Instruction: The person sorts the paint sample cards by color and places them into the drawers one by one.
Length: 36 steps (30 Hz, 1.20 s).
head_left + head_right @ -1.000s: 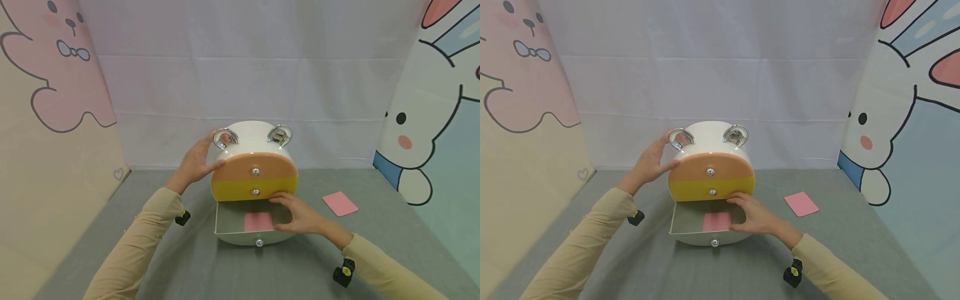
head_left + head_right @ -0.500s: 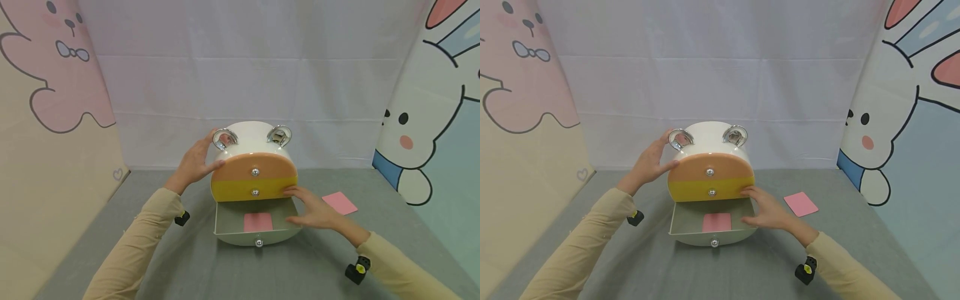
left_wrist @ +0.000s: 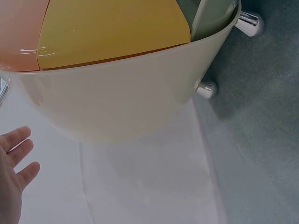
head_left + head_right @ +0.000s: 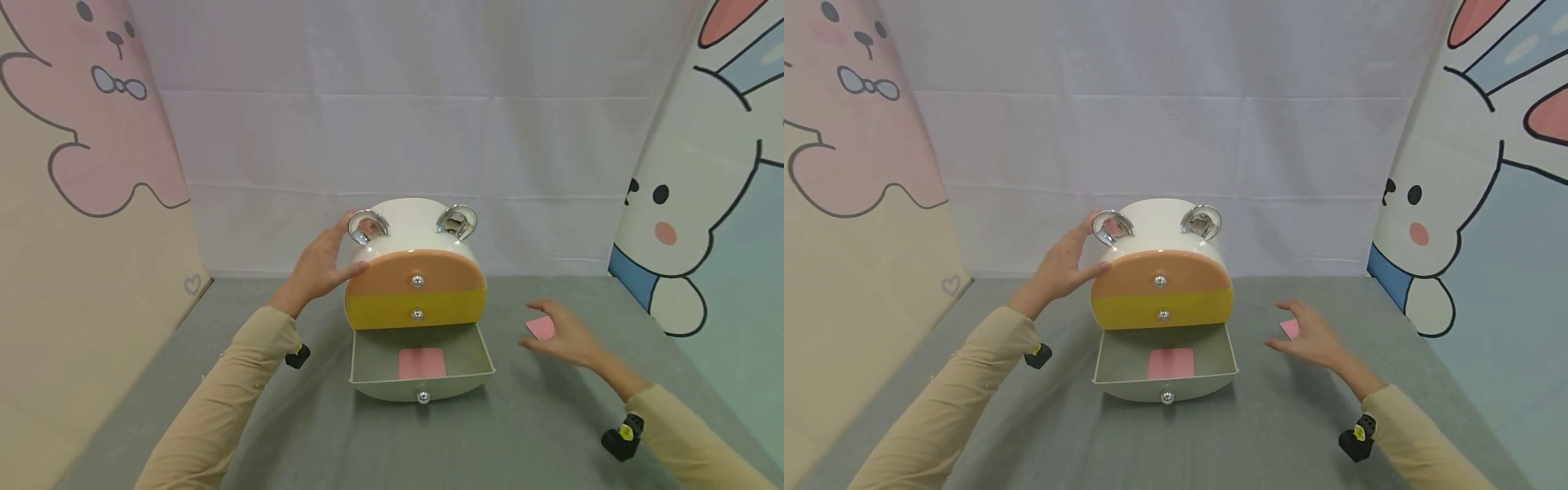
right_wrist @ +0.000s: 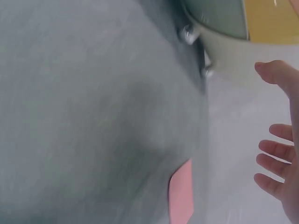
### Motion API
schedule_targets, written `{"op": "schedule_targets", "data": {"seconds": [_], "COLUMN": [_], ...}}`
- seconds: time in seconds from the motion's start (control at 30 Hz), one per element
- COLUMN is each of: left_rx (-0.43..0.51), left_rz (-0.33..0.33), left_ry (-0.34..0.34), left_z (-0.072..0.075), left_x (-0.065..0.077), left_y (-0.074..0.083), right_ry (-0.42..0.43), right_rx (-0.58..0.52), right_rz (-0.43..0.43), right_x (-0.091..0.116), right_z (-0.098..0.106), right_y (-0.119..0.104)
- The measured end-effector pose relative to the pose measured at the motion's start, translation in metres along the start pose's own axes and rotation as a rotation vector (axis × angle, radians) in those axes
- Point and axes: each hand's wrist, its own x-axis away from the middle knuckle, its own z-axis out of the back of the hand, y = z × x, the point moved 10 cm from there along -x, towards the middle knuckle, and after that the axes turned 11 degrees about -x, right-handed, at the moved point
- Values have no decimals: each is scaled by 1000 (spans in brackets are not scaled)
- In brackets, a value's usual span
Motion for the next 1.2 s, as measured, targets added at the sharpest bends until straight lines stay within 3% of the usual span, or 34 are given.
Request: {"op": "schedule_targets", "data": {"seconds": [0.13, 0.27, 0.63, 1.2], "left_rx": [-2, -6, -1, 5], "left_rz": [-3, -3, 2, -3], "left_ry": [2, 3, -5, 0], "left_z": [0, 0, -1, -1], "left_x": [-1, -1, 0, 0], "left_y": [0, 0, -1, -1], "right_ry": [33, 54, 50, 50], "right_rx": [28, 67, 146, 173], "right_rz": [-61, -69, -200, -322], "right_x": [6, 11, 22, 26], "right_z": [10, 15, 5, -3], "right_y": [27, 44, 83, 103]}}
